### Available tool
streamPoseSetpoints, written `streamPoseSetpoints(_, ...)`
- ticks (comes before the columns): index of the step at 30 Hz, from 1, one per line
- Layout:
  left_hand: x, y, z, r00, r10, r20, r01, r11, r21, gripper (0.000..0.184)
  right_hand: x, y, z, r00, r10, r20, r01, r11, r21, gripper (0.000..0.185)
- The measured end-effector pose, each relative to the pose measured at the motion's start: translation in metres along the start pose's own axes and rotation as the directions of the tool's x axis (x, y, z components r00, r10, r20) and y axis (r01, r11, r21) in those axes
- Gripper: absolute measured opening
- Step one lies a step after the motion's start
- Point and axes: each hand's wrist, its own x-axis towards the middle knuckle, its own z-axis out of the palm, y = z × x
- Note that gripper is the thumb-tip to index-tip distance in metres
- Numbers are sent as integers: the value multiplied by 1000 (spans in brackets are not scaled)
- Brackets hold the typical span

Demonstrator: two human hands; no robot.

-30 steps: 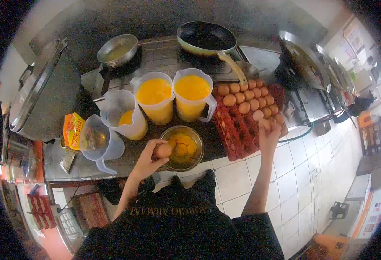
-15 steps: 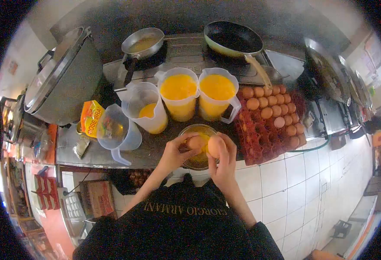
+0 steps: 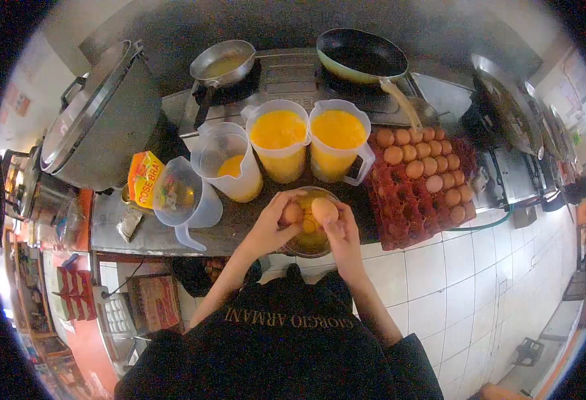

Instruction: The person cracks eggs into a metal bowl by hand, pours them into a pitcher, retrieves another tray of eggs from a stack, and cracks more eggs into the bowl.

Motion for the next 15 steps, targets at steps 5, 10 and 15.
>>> streamPoseSetpoints(5, 0, -10, 5, 999, -38, -7, 38, 999, 25, 58, -3, 8, 1, 762, -628, 157, 573, 540, -616, 44)
streamPoseSetpoints(10, -1, 0, 7, 989, -141, 39, 138, 988, 64, 57, 0, 15, 9, 830, -503, 241, 523, 553, -649, 40)
streamPoseSetpoints(15, 3, -4, -6, 997, 39, -70, -35, 998, 57, 55, 6, 21, -5, 991, -116, 68, 127, 973, -194, 41)
